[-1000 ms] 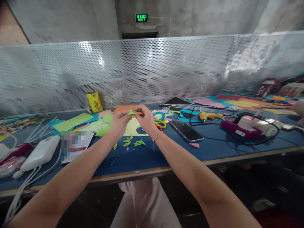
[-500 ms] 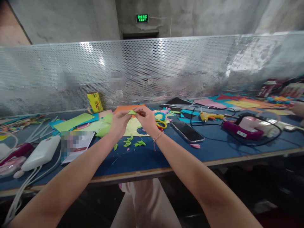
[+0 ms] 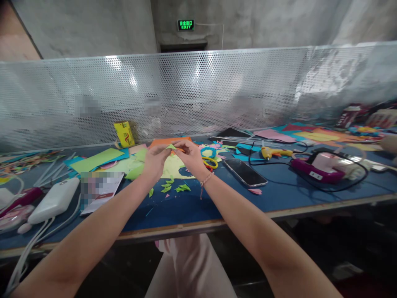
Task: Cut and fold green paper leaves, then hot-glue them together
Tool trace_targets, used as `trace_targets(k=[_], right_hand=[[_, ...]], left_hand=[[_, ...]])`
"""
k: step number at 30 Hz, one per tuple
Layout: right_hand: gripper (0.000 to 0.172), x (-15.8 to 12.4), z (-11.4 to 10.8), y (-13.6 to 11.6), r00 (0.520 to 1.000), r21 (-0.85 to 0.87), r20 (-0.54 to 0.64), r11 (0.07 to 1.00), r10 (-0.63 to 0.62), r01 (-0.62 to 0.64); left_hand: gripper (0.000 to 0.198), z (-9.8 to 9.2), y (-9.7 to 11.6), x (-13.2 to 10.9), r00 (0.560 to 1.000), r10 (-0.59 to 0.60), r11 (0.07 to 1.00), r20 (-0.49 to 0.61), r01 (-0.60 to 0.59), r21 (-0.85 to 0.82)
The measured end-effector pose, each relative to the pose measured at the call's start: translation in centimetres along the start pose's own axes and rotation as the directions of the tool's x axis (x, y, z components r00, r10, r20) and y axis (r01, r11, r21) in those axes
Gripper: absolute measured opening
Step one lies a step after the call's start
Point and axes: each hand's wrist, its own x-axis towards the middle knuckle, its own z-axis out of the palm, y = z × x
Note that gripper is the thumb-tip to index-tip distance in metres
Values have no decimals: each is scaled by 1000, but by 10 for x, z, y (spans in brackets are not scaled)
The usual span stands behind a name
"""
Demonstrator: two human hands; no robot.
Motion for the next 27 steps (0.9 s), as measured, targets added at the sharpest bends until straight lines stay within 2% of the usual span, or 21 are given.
trace_targets(k=[5,11,14,19,23,27], right_hand=[[13,-1,-2,2,997,79,55,996,44,-48],[18,2,2,5,993,35,-24,993,112,-112],[20,4,2,7,991,56,-20,990,133,-132],[15,4,-1,10,989,136,14,980,147,-147],[12,5,-3,9,981,152,-20,971,192,-187],[3,6,-3,3,966,286,-8,926,259,-246]], left_hand=[[12,-1,0,0,999,5,997,-51,-1,82],[13,0,0,-1,999,38,993,-32,-34,109],[12,-1,-1,0,998,49,992,-38,-44,120],[12,-2,-2,2,998,50,991,-34,-46,127],[13,-4,-3,2,999,48,987,-5,-46,154],[13,-6,-4,3,998,66,981,-21,-61,186]])
